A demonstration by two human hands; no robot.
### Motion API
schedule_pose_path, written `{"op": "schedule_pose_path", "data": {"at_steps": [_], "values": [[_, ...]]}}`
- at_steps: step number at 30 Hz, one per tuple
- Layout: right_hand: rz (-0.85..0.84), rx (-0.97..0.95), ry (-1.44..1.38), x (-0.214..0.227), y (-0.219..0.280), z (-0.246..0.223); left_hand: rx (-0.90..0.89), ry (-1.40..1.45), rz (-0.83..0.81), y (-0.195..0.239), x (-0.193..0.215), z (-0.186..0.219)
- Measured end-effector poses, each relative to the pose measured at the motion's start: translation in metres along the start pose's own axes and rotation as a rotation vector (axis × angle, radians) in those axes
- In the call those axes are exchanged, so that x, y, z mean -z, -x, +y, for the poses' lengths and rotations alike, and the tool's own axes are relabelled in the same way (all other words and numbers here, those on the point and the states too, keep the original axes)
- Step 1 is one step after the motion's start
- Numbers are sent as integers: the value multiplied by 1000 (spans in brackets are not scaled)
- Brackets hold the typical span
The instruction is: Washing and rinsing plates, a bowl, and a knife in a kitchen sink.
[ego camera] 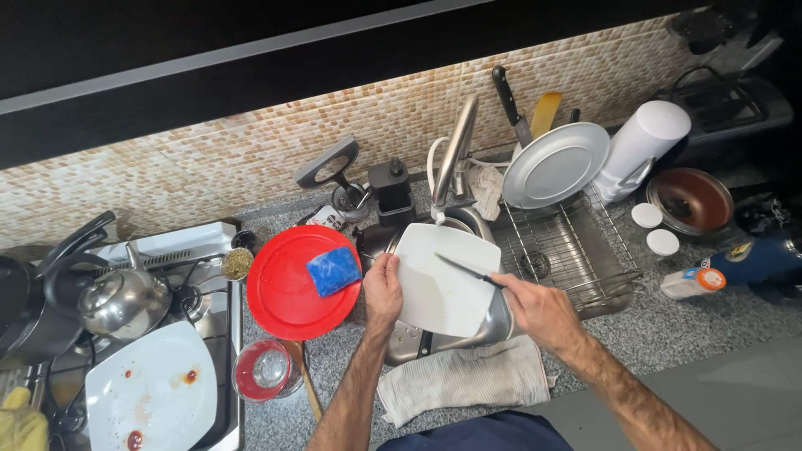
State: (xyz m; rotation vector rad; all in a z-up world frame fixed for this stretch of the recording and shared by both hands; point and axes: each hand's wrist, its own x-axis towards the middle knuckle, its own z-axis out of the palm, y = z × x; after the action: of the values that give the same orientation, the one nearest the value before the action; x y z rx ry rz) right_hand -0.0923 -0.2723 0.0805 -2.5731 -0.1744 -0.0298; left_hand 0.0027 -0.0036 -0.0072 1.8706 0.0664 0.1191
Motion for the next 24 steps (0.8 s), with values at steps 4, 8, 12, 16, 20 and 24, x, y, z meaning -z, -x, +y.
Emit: {"op": "schedule_pose_path", "data": {"at_steps": [4, 8, 12, 16, 20, 24], "values": [[-133, 124, 13, -9, 4, 10, -16, 1, 5, 0, 1, -1], [-52, 53, 46, -3, 2, 12, 3, 38, -5, 1, -1, -2], [-289, 65, 84, -21, 6, 20, -27, 1, -8, -1, -4, -4], [-34, -35, 51, -8, -1, 9, -5, 10, 21, 1, -5, -9], [-32, 98, 57, -17, -5, 20, -13, 34, 15, -11, -21, -19], [-59, -75, 61, -2, -21, 6, -19, 34, 56, -17, -28, -46]]}}
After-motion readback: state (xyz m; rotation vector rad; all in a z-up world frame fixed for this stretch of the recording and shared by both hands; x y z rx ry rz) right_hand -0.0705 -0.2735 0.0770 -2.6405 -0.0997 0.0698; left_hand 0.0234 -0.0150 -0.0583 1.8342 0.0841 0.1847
